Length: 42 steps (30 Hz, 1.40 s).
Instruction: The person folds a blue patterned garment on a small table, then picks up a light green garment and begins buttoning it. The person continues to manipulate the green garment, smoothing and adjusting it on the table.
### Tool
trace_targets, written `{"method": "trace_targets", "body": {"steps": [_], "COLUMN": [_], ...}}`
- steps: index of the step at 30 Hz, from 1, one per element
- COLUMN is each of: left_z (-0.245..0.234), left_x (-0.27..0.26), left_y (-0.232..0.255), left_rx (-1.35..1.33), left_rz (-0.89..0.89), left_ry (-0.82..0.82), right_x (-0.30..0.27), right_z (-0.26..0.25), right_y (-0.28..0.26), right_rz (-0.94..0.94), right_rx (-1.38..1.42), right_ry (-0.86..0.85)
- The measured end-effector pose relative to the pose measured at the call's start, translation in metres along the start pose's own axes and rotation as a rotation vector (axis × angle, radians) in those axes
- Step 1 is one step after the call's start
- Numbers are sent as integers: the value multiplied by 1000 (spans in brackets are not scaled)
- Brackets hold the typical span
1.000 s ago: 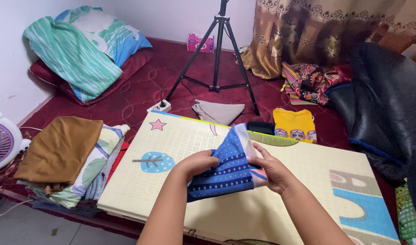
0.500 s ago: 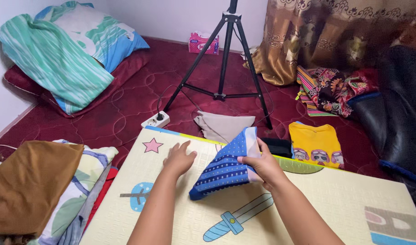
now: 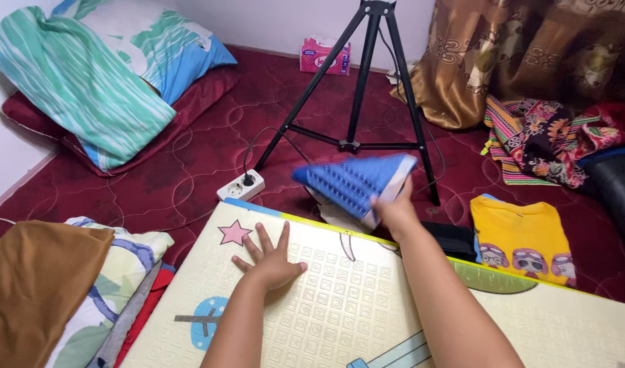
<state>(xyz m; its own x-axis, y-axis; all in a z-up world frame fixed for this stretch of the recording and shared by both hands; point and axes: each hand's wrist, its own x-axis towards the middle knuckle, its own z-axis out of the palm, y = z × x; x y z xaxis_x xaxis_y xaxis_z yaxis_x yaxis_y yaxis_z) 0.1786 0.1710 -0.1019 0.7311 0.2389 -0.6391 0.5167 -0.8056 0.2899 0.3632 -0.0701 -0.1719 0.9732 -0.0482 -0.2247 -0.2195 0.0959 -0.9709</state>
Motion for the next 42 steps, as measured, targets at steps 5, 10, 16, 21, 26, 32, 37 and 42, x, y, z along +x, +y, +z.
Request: {"method": "trace_targets", "body": {"steps": [5,10,16,21,26,32,37,42], "left_z": [1,11,36,88,112,138,178,228], "left_x": [2,0,-16,-88,-192,-298,-357,-384], "left_y": [-1,1,8,41,63,105,142,174], "left_rx": [-21,-36,-74,-128,-13,73,99,19], "left_rz": [4,-6,-23,106,312,461,574,624], "left_ry": [34,112,404,506,365,230,145,110], "right_x": [20,-12,-139,-248,-329,-404,-433,-421], "right_z": [-10,-25,-60,-100,-147,-210,-294,-399], "right_y": [50,26,-29,-71,-106,-142,-127,-102], "right_rz": [-13,-233,-373,-384,-424,-291,-184,-189], "right_rx": [-690,-791,-707,-819,-958,-1029,-979,-1101], "right_ry": [61,-43,-90,-140,-150,-121,-29,108]}}
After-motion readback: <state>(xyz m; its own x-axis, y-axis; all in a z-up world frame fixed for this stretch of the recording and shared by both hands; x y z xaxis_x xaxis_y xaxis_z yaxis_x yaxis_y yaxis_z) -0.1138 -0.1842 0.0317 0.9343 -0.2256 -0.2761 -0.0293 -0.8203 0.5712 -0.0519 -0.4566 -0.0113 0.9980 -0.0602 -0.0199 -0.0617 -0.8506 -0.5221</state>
